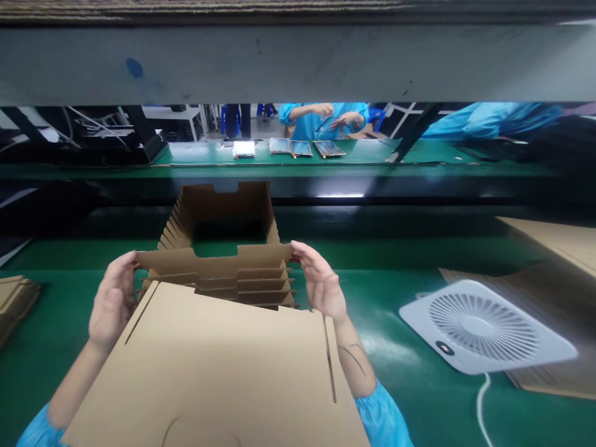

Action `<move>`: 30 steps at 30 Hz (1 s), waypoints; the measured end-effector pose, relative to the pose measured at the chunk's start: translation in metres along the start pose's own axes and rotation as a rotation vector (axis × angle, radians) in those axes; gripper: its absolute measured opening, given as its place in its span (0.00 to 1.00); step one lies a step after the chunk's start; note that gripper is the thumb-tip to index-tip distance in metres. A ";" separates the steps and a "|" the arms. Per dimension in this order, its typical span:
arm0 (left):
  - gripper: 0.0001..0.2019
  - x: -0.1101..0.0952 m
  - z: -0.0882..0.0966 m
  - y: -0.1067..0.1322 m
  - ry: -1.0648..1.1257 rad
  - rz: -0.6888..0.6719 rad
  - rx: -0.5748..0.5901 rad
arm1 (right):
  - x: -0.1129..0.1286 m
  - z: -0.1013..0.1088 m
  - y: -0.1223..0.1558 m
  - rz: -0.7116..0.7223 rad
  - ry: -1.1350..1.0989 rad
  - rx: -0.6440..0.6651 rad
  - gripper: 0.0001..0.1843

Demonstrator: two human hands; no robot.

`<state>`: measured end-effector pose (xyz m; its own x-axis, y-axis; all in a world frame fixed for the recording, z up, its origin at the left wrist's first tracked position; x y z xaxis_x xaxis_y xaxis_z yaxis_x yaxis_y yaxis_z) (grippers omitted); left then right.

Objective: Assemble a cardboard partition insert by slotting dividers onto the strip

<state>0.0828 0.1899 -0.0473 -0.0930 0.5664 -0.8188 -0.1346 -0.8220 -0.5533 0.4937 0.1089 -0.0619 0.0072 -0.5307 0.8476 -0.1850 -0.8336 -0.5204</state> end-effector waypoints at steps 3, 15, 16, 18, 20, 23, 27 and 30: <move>0.23 -0.007 -0.003 -0.003 -0.016 -0.066 -0.017 | 0.002 0.001 -0.004 0.056 0.075 0.023 0.41; 0.17 -0.009 0.001 -0.010 -0.163 -0.073 0.110 | 0.011 0.015 -0.010 0.051 0.064 0.112 0.34; 0.17 -0.011 0.000 -0.010 -0.127 -0.086 0.148 | 0.020 0.018 -0.010 0.074 0.015 0.143 0.32; 0.16 -0.016 -0.002 -0.009 -0.027 -0.126 0.213 | 0.035 0.020 -0.007 0.073 -0.090 0.260 0.29; 0.13 -0.021 -0.004 -0.008 0.039 -0.178 0.245 | 0.043 0.018 -0.002 0.015 -0.158 0.409 0.26; 0.09 -0.028 -0.006 -0.008 0.012 -0.264 0.256 | 0.043 0.018 0.008 -0.095 -0.145 0.543 0.30; 0.08 -0.032 -0.006 -0.011 -0.048 -0.281 0.243 | 0.035 0.017 0.011 -0.156 -0.096 0.542 0.32; 0.07 -0.031 -0.005 -0.013 -0.048 -0.249 0.211 | 0.033 0.015 0.008 -0.150 -0.107 0.473 0.26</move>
<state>0.0925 0.1825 -0.0156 -0.0769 0.7548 -0.6514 -0.3601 -0.6303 -0.6878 0.5069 0.0827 -0.0399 0.1052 -0.3916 0.9141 0.2910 -0.8668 -0.4049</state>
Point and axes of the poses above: each hand's wrist, its own y-axis away from the middle knuckle, its own z-axis out of the back of the hand, x = y × z, the point moved 5 cm from there along -y, towards the middle knuckle, and after that the axes turned 5 degrees about x, right-handed, at the moved point
